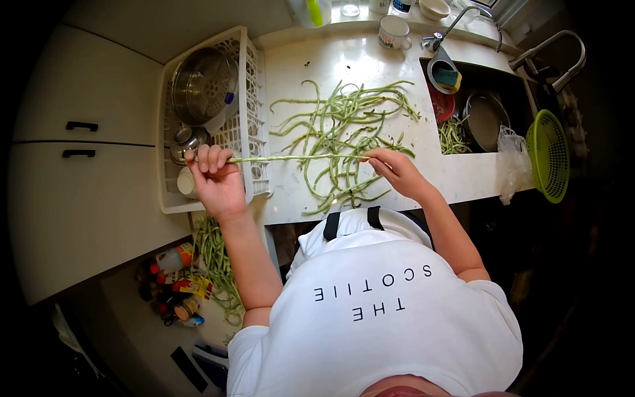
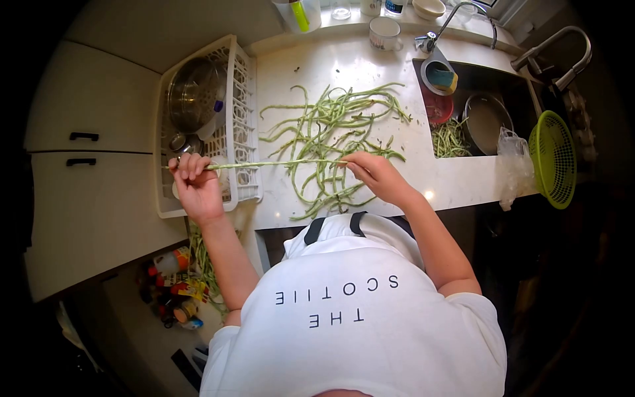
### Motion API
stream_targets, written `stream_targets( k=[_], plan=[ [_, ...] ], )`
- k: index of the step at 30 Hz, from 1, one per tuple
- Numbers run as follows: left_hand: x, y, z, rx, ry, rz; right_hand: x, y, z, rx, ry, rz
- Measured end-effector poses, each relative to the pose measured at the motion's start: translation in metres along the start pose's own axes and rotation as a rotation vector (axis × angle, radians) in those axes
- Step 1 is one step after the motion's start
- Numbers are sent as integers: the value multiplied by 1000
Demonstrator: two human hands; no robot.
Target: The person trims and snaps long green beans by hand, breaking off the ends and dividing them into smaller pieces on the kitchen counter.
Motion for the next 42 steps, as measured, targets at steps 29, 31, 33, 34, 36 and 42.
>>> stream_targets(
  k=[29,31,33,34,36,42],
  plan=[
    [-5,-1,-17,145,-176,-59,-58,-50,-125,276,135,-495],
    [-6,1,-13,79,-202,-26,-56,-64,-107,-237,755,-571],
    [-11,7,0,13,-199,-125,-55,-90,-114,-171,738,-516],
    [-13,10,5,15,-198,-126,-54,-103,-117,-102,720,-463],
    [-15,16,14,-84,-342,-160,-52,-120,-126,-155,775,-494],
    [-15,31,1,-192,-363,-105,-64,-139,-125,-330,725,-383]
  ],
)
Point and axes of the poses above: each hand's wrist, its own y-axis away from the middle knuckle, its own x-axis out of the palm, z = x × y, the point moved 1 cm from there along -y, towards the middle knuckle, and after that the axes turned 2 degrees about -z, right-handed, at the moved point
